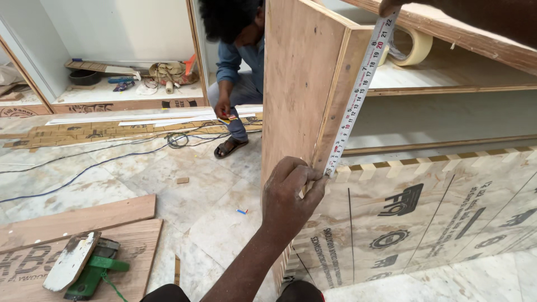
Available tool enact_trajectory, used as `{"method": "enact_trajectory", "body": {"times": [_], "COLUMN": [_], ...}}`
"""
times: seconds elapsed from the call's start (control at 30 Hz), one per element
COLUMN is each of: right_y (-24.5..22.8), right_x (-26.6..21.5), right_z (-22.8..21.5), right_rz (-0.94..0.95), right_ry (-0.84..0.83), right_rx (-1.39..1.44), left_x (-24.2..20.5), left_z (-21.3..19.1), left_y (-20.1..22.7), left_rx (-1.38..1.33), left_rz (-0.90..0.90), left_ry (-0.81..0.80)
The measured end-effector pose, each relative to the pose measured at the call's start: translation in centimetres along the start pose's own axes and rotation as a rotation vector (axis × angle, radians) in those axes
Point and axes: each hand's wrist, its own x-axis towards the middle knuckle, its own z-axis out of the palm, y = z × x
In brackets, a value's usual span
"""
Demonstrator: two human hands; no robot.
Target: The person measures and marks a white wooden strip with a pencil and tape measure, then uses a circular saw to cut the strip. They repeat this process for a second strip, measuring and cutting it to size.
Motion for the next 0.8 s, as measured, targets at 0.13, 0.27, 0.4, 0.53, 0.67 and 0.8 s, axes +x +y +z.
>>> {"method": "enact_trajectory", "body": {"times": [0.13,0.27,0.4,0.53,0.67,0.8], "right_y": [-0.3,-0.7,-1.1,-1.5,-1.8,-1.9], "right_x": [1.2,1.3,1.1,0.8,0.7,0.6], "right_z": [-0.3,-0.7,-1.3,-1.9,-2.1,-2.2], "right_rz": [0.012,0.013,0.012,0.009,0.012,0.011], "right_ry": [-0.004,0.000,-0.007,-0.012,-0.024,-0.036], "right_rx": [-0.009,-0.021,-0.028,-0.029,-0.030,-0.032], "left_x": [0.0,0.0,0.0,0.1,0.1,0.2], "left_z": [-0.2,-0.2,-0.2,-0.3,-0.3,-0.3], "left_y": [-0.1,-0.2,-0.3,-0.3,-0.3,-0.4], "left_rx": [-0.028,-0.041,-0.064,-0.075,-0.097,-0.102], "left_rz": [-0.053,-0.014,-0.016,-0.035,-0.070,-0.061], "left_ry": [-0.046,-0.024,-0.035,-0.053,-0.069,-0.069]}}
